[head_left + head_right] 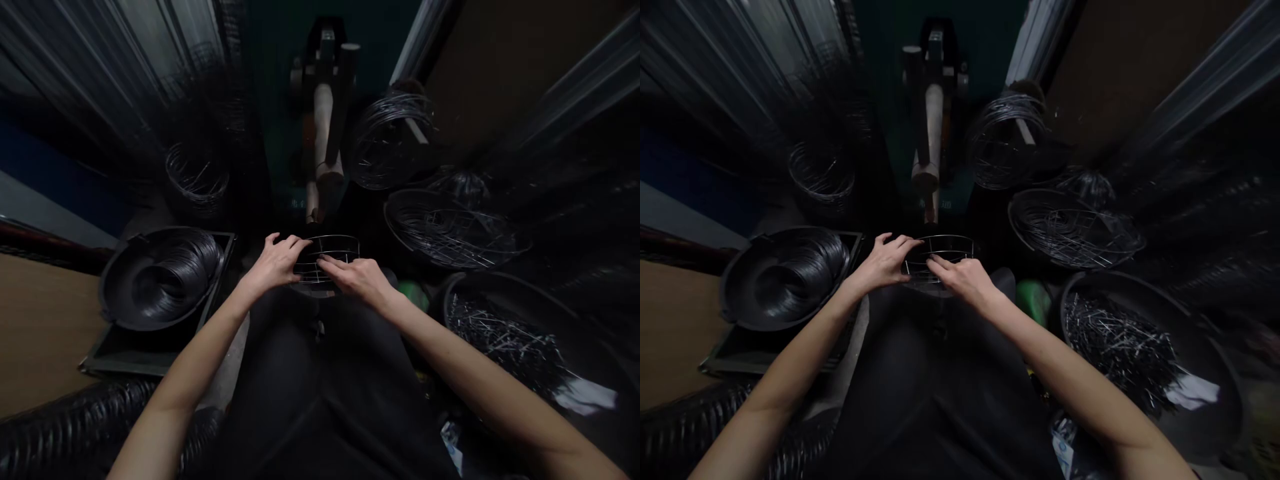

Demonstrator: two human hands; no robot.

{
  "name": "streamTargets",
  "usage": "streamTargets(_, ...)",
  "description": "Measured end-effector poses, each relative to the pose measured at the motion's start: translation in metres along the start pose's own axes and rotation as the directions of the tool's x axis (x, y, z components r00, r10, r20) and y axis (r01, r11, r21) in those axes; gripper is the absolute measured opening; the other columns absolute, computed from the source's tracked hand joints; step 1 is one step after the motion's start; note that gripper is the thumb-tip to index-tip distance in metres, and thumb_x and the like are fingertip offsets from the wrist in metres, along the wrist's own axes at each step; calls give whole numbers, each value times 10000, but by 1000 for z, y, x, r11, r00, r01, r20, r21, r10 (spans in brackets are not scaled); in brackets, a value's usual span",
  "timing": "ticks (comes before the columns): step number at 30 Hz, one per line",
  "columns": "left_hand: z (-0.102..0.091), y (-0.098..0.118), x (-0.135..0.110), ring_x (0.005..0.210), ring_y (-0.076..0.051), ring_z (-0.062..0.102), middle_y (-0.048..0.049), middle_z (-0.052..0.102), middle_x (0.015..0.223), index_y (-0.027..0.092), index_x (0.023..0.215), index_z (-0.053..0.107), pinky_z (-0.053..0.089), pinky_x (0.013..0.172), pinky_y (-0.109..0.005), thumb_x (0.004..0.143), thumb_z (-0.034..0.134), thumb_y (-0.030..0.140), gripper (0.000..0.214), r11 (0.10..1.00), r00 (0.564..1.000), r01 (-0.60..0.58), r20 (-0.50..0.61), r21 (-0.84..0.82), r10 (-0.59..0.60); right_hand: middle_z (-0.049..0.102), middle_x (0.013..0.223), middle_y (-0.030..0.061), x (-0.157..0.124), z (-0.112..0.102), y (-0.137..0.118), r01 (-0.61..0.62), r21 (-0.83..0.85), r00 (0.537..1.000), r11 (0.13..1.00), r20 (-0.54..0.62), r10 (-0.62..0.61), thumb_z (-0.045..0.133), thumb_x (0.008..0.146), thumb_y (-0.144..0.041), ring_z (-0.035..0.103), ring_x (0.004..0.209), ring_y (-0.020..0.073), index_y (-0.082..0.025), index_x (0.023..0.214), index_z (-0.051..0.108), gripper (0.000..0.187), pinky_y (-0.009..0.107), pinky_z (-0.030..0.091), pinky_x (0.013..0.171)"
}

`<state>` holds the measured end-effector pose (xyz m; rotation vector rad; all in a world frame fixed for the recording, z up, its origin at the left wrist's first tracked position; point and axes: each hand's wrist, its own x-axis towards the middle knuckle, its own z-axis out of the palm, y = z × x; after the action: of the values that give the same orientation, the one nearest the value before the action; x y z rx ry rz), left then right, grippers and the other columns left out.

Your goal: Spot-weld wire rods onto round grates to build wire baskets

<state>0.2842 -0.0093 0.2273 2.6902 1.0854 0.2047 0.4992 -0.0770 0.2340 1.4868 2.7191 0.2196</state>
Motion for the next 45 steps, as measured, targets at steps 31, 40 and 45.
streamTargets(31, -32, -19, 32, 1166, -277, 569, -118, 596, 1250, 181, 1328, 451, 251, 1093, -501, 717, 729, 293, 680, 998, 995, -23, 91, -51, 28, 699, 1195, 14, 25, 1, 27, -72, 148, 977, 986, -187, 100, 454, 1005, -340, 718, 773, 158, -285, 1258, 657, 330, 238, 393, 507)
streamTargets(40, -36, -25, 36, 1130, -259, 584, -54, 619, 1225, 219, 1297, 503, 315, 1034, -422, 676, 757, 392, 693, 993, 994, 8, 112, -116, 5, 732, 1118, 12, 16, 0, 22, -190, 241, 953, 952, -188, 238, 520, 991, -328, 692, 833, 149, -274, 1220, 660, 274, 221, 370, 547)
streamTargets(45, -36, -27, 41, 1142, -267, 574, -66, 611, 1234, 216, 1303, 500, 304, 1048, -442, 677, 755, 373, 694, 994, 998, 17, 70, -107, -10, 710, 1015, 38, 18, 12, 27, -294, 275, 894, 915, -259, 365, 544, 975, -334, 638, 749, 140, -211, 1013, 701, 203, 230, 344, 538)
